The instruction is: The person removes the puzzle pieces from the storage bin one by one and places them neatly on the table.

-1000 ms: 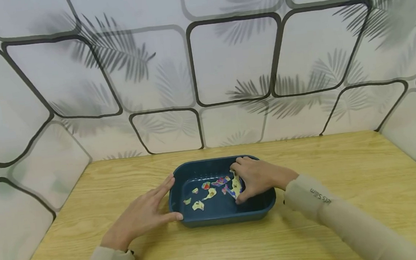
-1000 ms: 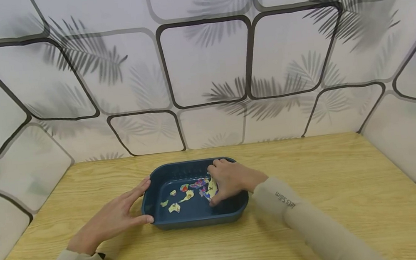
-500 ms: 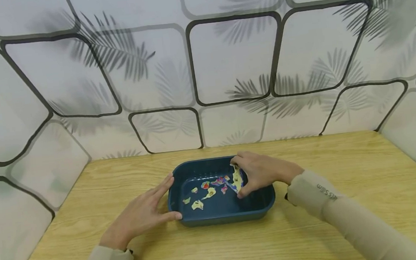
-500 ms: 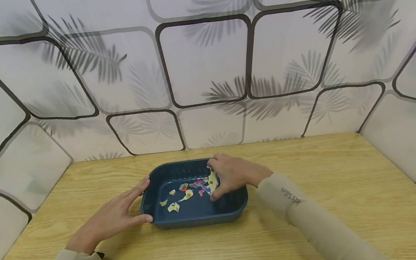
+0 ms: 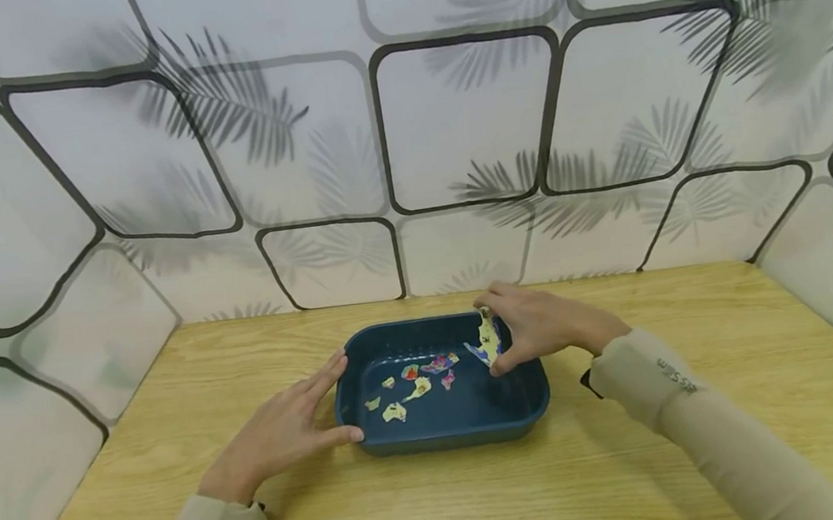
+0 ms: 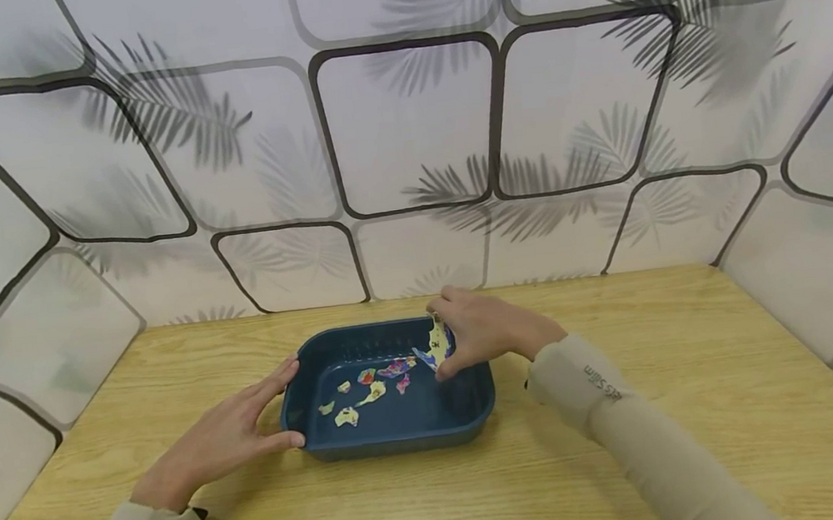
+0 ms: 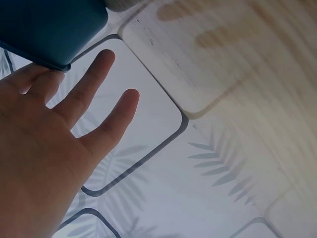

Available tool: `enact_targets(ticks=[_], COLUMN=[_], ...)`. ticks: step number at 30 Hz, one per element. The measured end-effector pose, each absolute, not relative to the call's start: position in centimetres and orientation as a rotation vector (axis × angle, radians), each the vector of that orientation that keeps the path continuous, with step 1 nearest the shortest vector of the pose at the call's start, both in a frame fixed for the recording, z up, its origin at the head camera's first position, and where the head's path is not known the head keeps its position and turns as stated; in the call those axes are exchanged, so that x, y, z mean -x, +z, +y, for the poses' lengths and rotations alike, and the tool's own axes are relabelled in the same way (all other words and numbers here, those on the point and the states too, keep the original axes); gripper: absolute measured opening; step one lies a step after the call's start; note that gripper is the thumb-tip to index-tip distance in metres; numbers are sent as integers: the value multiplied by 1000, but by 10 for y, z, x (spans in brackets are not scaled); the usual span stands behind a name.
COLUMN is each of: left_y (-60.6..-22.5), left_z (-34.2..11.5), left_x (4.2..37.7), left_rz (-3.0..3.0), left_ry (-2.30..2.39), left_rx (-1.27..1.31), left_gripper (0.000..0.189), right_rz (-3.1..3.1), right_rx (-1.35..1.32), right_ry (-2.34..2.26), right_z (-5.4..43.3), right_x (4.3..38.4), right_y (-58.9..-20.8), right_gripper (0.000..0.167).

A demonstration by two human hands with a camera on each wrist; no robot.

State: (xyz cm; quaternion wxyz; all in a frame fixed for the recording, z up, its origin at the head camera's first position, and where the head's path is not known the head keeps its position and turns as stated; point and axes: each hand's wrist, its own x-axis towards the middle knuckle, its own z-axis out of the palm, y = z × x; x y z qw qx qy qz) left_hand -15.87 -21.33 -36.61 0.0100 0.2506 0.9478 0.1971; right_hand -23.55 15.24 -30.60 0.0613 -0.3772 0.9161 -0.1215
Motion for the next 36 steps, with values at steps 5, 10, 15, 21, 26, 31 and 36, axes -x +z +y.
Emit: enact_targets(ticks=[5,10,15,21,26,31,36], left_y=[-369,-371,-372,-372,-371,-369,-369], left_z=[-213,-213,-212,-213,-214,-214,-212], left_x=[158,158,158,157,157,156,156], left_rz=[3001,3060,3080,3065,3069,3070,3069], left_ry=[592,530,508,514,507,507,522], left_rx=[-830,-873,-889,-869,-867,-871,-875], left_gripper=[96,98,104,103,100,99,98], right_rz=[2791,2793,2797,2788,2791,2792,2805], right_rx=[1155,1137,1105,1082,1059,1037,1032], right_ry=[-357,-305,-286,-317,-347,-327,-312], right_z=[163,174,183,195,204,214,226], right_x=[236,237,237,239,241,242,244], right_y=[-307,-304,-301,-299,-299,-303,-310], right_gripper=[82,83,83,88,87,85,83])
